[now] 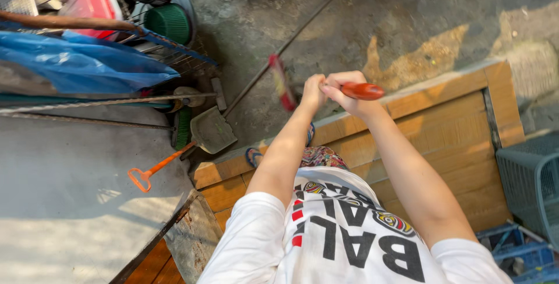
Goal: The person sweeps debris from a tiled surface, a concrete outdoor area, and an indoor floor using a broom, at one point lifting a floor mat to sweep underneath it.
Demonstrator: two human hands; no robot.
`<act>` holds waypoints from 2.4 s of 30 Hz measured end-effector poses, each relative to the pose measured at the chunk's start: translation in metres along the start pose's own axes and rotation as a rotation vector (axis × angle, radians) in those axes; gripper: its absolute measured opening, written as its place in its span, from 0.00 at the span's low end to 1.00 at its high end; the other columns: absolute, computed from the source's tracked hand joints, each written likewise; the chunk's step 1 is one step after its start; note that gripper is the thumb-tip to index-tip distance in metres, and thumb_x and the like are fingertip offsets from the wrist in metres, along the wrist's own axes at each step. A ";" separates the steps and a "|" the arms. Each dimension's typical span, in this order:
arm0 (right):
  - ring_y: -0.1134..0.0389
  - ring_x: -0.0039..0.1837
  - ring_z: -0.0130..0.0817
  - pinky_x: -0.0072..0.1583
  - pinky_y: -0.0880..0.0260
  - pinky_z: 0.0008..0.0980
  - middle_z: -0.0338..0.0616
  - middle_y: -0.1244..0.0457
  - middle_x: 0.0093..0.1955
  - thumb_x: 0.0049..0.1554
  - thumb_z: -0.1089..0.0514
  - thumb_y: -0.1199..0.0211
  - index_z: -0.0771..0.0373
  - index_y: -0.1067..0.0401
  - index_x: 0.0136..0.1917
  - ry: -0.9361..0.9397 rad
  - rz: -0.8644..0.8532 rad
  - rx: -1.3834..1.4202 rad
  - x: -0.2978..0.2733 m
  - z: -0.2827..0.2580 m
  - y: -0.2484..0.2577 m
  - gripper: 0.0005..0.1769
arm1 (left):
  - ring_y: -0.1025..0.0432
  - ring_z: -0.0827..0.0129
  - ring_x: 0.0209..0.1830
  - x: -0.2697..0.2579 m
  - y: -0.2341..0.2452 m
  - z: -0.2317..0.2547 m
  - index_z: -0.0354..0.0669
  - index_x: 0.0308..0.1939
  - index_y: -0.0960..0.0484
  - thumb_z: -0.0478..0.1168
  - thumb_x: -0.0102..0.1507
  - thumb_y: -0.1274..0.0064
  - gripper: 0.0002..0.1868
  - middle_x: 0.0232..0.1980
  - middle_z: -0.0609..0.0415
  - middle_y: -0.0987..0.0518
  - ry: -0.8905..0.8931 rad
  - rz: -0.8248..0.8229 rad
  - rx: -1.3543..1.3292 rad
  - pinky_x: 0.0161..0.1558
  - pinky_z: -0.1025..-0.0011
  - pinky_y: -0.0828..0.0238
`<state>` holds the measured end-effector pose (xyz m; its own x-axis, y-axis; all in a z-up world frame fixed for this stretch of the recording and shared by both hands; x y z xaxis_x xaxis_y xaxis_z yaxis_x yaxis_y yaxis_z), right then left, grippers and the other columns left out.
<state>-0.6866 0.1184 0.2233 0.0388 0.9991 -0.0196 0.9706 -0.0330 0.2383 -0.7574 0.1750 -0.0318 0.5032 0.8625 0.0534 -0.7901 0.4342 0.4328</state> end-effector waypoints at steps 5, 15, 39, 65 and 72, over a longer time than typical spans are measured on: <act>0.48 0.36 0.27 0.40 0.45 0.29 0.38 0.47 0.30 0.57 0.61 0.31 0.65 0.41 0.29 0.200 -0.043 0.016 0.009 -0.047 -0.002 0.22 | 0.28 0.42 0.33 0.022 0.042 0.065 0.34 0.27 0.24 0.44 0.63 0.42 0.16 0.31 0.37 0.23 0.109 -0.107 -0.117 0.37 0.54 0.32; 0.39 0.36 0.24 0.47 0.32 0.27 0.37 0.39 0.30 0.61 0.63 0.37 0.64 0.35 0.28 -0.084 0.373 0.521 -0.075 0.081 0.018 0.20 | 0.23 0.41 0.34 -0.060 -0.043 -0.016 0.37 0.25 0.19 0.42 0.56 0.39 0.11 0.30 0.37 0.21 0.075 -0.454 0.286 0.39 0.52 0.26; 0.39 0.34 0.25 0.39 0.40 0.28 0.37 0.37 0.29 0.58 0.58 0.39 0.62 0.32 0.28 -0.268 0.549 0.226 -0.181 0.156 0.269 0.17 | 0.25 0.37 0.44 -0.016 -0.312 0.089 0.39 0.33 0.16 0.38 0.54 0.39 0.06 0.39 0.35 0.20 0.037 -0.548 0.231 0.44 0.48 0.28; 0.35 0.47 0.39 0.51 0.33 0.36 0.48 0.37 0.39 0.53 0.63 0.36 0.67 0.32 0.37 0.367 0.205 -0.097 -0.120 0.091 0.425 0.07 | 0.23 0.54 0.37 0.112 -0.426 0.211 0.41 0.35 0.16 0.44 0.59 0.38 0.10 0.36 0.45 0.19 -0.093 -0.241 -0.127 0.42 0.62 0.25; 0.37 0.40 0.39 0.46 0.37 0.38 0.44 0.39 0.31 0.55 0.55 0.29 0.65 0.37 0.29 0.249 0.141 -0.093 -0.033 0.032 0.420 0.22 | 0.24 0.63 0.45 0.190 -0.324 0.290 0.41 0.43 0.18 0.46 0.67 0.50 0.12 0.40 0.52 0.21 -0.022 -0.331 -0.455 0.53 0.66 0.28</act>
<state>-0.2732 0.0707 0.2933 0.1010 0.9613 0.2564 0.9334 -0.1807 0.3100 -0.3049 0.1228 0.0990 0.7531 0.6579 0.0019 -0.6579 0.7531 -0.0023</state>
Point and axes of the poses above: each hand's wrist, its own x-axis towards the middle knuckle, its own y-axis out of the back of the hand, z = x × y, the point moved 6 cm from there along x, towards the middle knuckle
